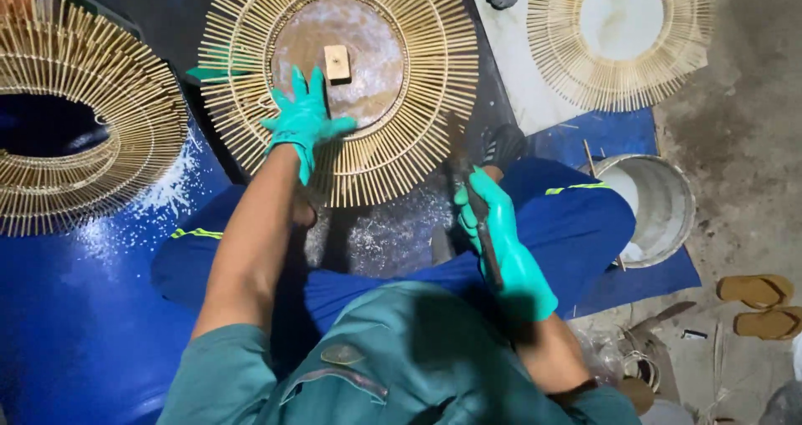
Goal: The person is using a manual scraping tool to refine the edges and surfaces of circular bamboo frames in a manufacturing setting.
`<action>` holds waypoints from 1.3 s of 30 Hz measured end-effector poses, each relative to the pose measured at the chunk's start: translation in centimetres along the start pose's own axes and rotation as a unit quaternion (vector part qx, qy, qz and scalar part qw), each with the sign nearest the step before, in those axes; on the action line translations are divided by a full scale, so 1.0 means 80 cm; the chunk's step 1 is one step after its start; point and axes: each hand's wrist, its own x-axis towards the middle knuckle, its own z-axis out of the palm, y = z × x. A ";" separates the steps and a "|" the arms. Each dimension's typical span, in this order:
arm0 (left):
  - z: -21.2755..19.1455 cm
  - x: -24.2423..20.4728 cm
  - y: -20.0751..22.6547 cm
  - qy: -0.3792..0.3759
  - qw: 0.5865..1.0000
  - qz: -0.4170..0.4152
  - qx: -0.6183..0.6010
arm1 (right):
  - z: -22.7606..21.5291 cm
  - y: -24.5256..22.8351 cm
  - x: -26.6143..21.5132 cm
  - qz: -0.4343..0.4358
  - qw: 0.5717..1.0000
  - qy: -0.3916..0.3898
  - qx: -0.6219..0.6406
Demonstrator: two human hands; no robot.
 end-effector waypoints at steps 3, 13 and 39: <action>0.014 -0.015 0.003 0.037 0.998 0.017 -0.057 | 0.003 0.014 -0.005 0.003 0.995 0.092 0.028; -0.005 -0.005 0.006 0.037 0.998 0.052 -0.021 | 0.028 -0.002 -0.023 -0.078 0.985 0.152 -0.016; 0.006 -0.028 -0.001 0.035 0.995 0.031 -0.086 | 0.029 0.009 -0.036 -0.097 0.985 0.131 0.061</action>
